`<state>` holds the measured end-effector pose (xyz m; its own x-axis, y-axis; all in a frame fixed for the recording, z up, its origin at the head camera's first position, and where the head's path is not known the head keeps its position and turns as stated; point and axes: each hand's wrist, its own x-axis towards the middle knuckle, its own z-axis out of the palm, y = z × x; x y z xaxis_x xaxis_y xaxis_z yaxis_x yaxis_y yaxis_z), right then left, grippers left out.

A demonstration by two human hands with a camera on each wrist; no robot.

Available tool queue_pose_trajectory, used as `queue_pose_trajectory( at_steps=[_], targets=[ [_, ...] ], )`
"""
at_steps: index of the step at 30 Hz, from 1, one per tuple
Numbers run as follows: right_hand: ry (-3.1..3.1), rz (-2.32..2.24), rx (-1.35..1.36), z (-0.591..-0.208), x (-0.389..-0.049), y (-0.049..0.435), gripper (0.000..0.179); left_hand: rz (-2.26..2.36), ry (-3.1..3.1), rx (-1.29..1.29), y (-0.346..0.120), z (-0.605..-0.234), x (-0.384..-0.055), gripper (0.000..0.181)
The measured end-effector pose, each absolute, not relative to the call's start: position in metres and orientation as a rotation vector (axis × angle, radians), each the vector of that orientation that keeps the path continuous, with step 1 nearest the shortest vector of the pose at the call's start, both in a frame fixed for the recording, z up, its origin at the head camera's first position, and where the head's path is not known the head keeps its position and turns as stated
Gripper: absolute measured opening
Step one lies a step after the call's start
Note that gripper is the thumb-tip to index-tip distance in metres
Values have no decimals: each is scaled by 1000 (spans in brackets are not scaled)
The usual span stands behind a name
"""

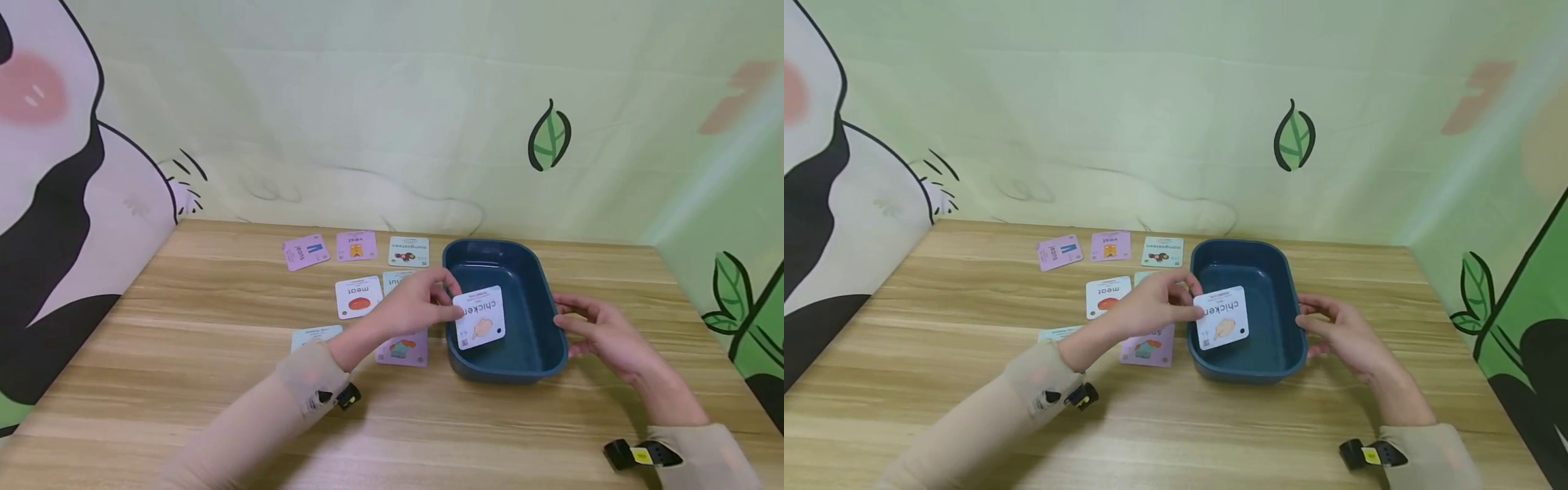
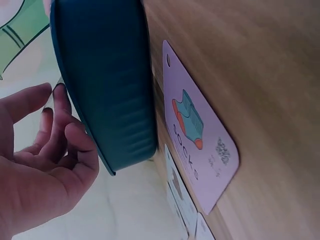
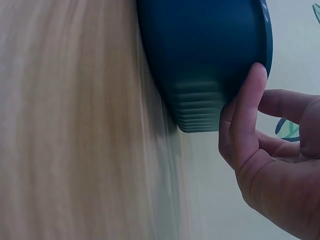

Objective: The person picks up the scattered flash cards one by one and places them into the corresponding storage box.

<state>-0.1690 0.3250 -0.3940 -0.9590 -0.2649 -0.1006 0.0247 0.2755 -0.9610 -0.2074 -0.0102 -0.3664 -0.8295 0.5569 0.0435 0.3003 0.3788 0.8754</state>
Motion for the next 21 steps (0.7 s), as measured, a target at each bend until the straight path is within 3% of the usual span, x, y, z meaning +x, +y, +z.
queue_pose_trajectory(
  at_steps=[13,21],
  targets=[
    [2304,-1741,-221,-394,-170,324,56,1100,2626,942,4,-369,-209,15],
    [2313,-1731,-229,-393,-169,324,56,1068,2683,925,2,-366,-210,28]
  ],
)
